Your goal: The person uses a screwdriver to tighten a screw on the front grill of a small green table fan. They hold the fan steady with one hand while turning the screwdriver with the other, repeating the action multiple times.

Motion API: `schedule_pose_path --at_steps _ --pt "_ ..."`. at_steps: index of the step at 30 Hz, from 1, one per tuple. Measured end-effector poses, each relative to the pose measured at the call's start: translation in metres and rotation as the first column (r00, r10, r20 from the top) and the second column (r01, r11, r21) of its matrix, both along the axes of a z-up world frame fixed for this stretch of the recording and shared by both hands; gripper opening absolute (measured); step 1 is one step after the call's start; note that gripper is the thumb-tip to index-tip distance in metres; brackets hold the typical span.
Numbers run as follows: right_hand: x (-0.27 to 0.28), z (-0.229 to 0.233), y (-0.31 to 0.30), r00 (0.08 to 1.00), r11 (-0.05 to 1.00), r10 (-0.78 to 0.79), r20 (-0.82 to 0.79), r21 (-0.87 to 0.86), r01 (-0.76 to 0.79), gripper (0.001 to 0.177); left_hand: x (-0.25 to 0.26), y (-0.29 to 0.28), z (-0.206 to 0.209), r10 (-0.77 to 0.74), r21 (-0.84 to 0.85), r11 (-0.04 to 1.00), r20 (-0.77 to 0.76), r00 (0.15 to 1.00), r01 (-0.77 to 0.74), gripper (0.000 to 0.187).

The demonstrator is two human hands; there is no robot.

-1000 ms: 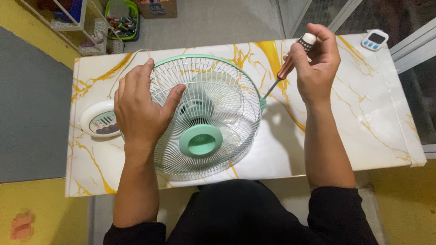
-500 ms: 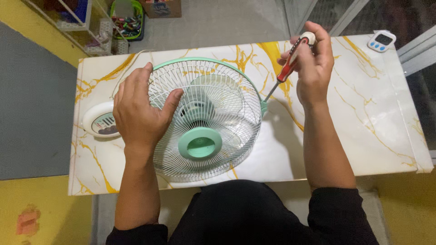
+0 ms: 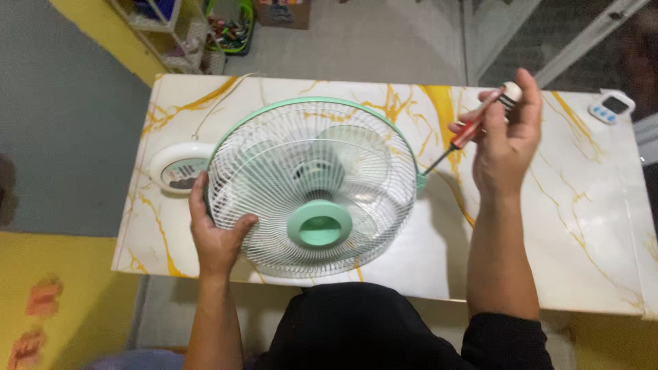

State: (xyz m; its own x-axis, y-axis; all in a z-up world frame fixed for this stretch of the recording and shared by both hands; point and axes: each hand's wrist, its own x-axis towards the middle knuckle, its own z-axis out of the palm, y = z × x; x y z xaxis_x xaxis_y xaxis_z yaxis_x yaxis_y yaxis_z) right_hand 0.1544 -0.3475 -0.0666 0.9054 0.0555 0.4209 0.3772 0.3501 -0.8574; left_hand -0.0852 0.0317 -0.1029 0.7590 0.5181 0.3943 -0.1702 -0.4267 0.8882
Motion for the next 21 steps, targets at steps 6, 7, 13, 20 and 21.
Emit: schedule_pose_path --at_steps 6,7,13,20,21 --pt "0.007 -0.008 -0.006 1.000 0.999 0.024 -0.018 0.029 -0.024 0.050 -0.025 0.019 -0.056 -0.201 -0.458 0.881 -0.144 0.969 0.115 0.131" --pt "0.009 -0.009 -0.006 0.999 0.999 0.025 -0.037 0.043 -0.023 0.052 -0.025 0.020 -0.062 -0.209 -0.511 0.851 -0.116 0.971 0.122 0.129" --pt "0.006 -0.010 -0.009 0.997 0.999 0.034 -0.065 0.040 -0.031 0.053 -0.020 0.025 -0.065 -0.287 -0.527 0.817 -0.019 0.958 0.234 0.121" --pt "0.007 -0.008 -0.008 0.997 0.999 0.055 -0.060 0.003 -0.055 0.053 0.030 0.061 0.020 -0.348 -0.019 0.937 -0.159 0.924 0.350 0.122" --pt "0.007 -0.007 -0.008 0.997 0.998 0.057 -0.056 -0.001 -0.058 0.053 0.043 0.062 0.039 -0.362 0.030 0.925 -0.234 0.902 0.379 0.119"
